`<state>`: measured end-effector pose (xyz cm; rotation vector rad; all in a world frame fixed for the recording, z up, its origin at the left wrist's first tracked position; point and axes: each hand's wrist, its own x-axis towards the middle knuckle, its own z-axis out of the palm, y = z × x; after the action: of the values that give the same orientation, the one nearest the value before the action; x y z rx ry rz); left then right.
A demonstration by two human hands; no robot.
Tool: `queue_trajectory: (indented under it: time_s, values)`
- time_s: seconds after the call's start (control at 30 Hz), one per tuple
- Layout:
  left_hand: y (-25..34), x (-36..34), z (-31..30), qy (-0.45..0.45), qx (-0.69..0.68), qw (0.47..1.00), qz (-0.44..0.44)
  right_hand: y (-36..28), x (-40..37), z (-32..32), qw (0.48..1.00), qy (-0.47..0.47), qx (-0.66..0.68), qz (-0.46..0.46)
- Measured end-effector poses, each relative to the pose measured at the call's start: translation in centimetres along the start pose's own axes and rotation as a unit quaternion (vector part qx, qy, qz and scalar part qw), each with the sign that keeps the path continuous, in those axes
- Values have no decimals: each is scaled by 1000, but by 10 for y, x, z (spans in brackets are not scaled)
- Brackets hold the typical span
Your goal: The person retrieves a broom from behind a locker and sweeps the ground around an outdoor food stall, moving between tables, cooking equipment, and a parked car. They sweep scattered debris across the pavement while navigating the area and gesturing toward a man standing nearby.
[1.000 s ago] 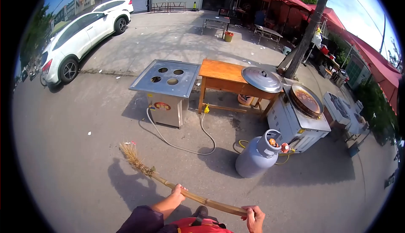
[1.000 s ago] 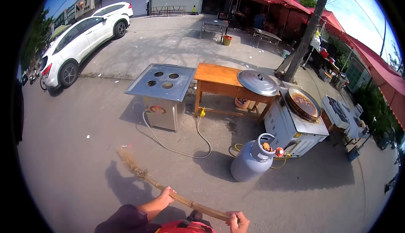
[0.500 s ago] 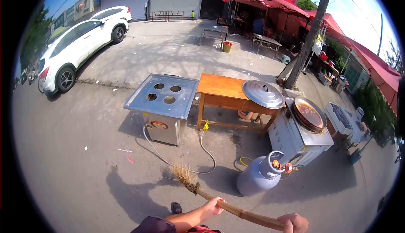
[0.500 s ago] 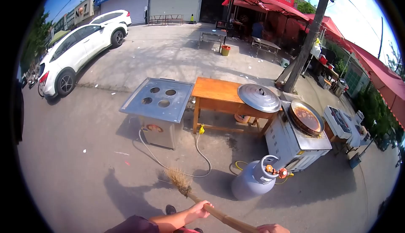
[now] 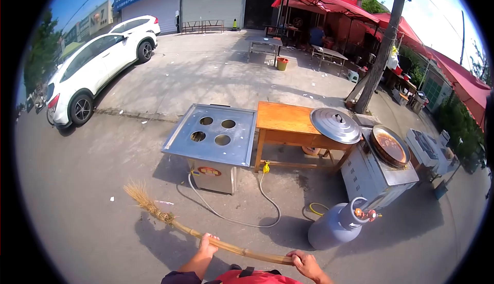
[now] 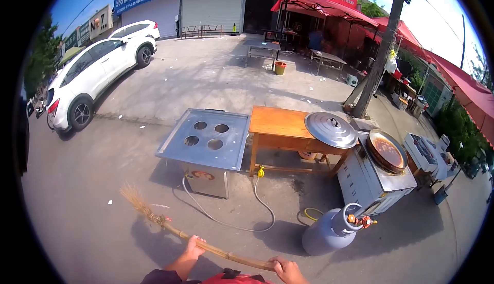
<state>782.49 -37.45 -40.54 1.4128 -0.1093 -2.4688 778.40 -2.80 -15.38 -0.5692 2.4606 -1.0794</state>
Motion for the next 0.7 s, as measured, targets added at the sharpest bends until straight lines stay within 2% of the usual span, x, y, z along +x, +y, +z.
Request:
queue_trajectory:
  time_s: [0.07, 0.17, 0.3, 0.37, 0.43, 0.57, 0.63, 0.67, 0.7]
  values:
    - [7, -1, 8, -19, -29, 999, 6, -18, 19, -4, 994, 15, -110, -16]
    - [18, -6, 11, -64, -74, 995, -14, 19, 51, 10, 983, 40, -176, -17]
    - [22, 21, -18, 22, -75, 997, 13, 22, 84, 19, 985, 31, -166, -18]
    - [20, 30, -38, 61, -93, 994, -9, 26, 102, 24, 986, 20, -163, -26]
    - [5, 13, -47, 46, -41, 990, 130, 27, 124, 25, 987, -2, -158, -36]
    - [-9, 19, -91, 61, 118, 966, 223, 38, 179, 31, 983, -61, -149, -88]
    - [-9, 15, -87, 127, 15, 981, 147, 38, 211, 33, 976, -73, -170, -114]
    - [-6, 15, -84, 188, -137, 971, 51, 33, 223, 33, 970, -97, -181, -133]
    - [-7, 22, -91, 192, -151, 970, 6, 22, 235, 31, 969, -107, -173, -142]
